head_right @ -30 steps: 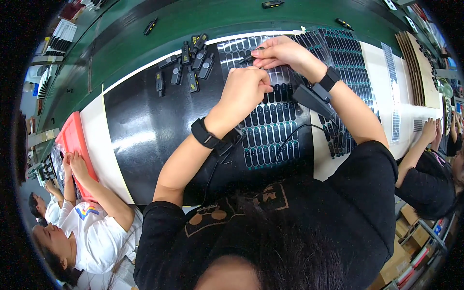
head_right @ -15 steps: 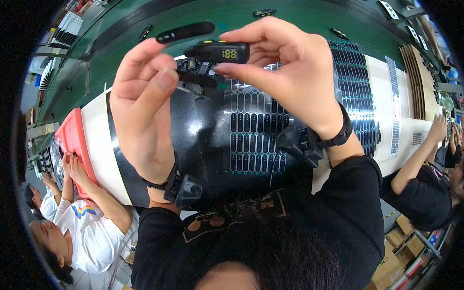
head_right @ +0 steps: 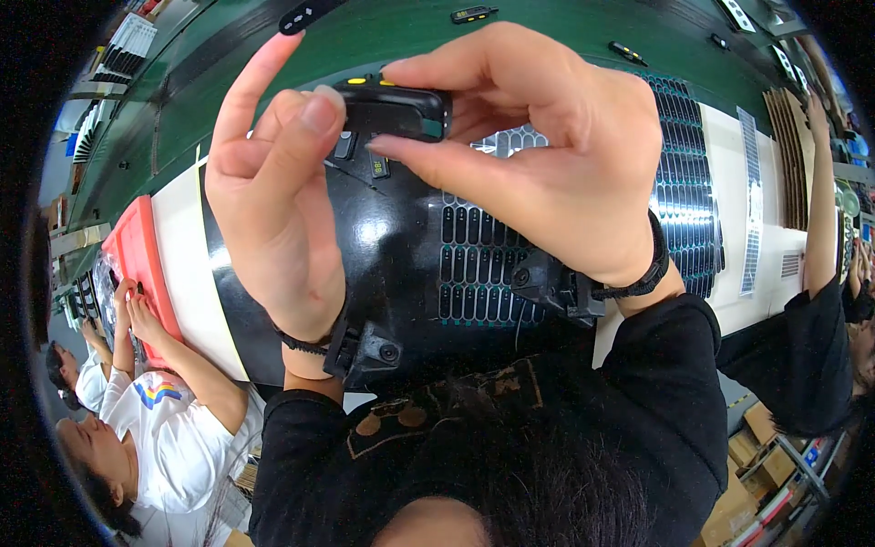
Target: Assembling or inspecting small electronic devices with digital displays on a production line.
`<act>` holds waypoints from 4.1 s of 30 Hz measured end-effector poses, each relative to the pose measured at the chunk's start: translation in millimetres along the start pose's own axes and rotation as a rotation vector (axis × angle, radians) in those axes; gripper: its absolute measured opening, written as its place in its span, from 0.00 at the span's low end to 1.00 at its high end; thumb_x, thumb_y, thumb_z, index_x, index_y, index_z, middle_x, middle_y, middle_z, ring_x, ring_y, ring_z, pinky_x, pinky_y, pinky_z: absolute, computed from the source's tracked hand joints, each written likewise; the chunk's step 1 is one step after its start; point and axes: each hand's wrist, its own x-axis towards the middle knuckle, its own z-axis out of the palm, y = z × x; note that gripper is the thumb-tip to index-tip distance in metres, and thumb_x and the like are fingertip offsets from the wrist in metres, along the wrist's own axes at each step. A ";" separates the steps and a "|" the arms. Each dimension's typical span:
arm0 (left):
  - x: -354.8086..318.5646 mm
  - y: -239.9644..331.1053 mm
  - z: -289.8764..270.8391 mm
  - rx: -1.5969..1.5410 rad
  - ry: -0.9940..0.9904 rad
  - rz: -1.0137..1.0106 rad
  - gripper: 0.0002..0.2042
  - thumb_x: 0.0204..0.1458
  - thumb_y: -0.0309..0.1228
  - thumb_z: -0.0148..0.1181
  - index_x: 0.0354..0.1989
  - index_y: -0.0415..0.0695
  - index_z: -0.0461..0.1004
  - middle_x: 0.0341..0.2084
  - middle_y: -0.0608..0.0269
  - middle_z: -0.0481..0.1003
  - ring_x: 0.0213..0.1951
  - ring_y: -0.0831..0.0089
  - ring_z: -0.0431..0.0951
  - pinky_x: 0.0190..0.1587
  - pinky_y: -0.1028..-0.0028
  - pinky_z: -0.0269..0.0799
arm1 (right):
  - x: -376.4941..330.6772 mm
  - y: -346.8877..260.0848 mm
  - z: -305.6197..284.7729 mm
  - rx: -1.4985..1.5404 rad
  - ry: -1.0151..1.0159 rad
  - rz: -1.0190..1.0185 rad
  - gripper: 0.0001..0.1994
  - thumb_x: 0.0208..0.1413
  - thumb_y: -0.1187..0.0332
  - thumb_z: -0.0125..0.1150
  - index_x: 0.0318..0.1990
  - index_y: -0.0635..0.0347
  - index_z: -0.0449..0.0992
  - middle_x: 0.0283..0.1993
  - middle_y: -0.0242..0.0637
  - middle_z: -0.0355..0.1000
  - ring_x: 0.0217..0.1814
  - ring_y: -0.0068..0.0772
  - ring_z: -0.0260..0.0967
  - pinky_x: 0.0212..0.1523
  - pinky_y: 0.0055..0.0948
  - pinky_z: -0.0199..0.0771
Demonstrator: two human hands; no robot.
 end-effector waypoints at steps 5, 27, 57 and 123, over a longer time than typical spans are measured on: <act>-1.0 -2.8 1.0 0.029 -0.010 0.074 0.20 0.41 0.18 0.54 0.45 0.31 0.61 0.19 0.70 0.67 0.26 0.84 0.66 0.35 0.85 0.59 | 0.2 -5.3 2.5 -0.039 -0.003 0.015 0.17 0.30 0.85 0.62 0.34 0.73 0.69 0.31 0.39 0.69 0.31 0.24 0.68 0.31 0.16 0.69; 9.0 1.2 -15.6 0.553 -0.060 0.265 0.16 0.41 0.22 0.57 0.41 0.34 0.65 0.18 0.72 0.67 0.21 0.87 0.62 0.24 0.87 0.57 | -4.8 -6.1 17.0 0.155 -0.012 0.209 0.14 0.35 0.86 0.58 0.35 0.75 0.67 0.30 0.43 0.69 0.31 0.28 0.69 0.32 0.21 0.71; 21.2 11.5 -36.4 0.938 -0.244 0.392 0.14 0.40 0.23 0.59 0.37 0.35 0.68 0.17 0.72 0.67 0.20 0.88 0.60 0.21 0.88 0.55 | 17.4 12.3 14.0 0.797 -0.637 0.615 0.13 0.45 0.70 0.51 0.32 0.76 0.68 0.23 0.50 0.69 0.21 0.33 0.70 0.22 0.24 0.73; 3.3 19.5 -22.8 0.405 -0.067 0.400 0.08 0.35 0.13 0.57 0.21 0.37 0.65 0.18 0.63 0.69 0.23 0.80 0.67 0.28 0.86 0.61 | 7.2 -15.6 30.4 -0.017 0.039 -0.149 0.19 0.34 0.85 0.60 0.38 0.75 0.65 0.37 0.46 0.68 0.35 0.32 0.69 0.36 0.24 0.72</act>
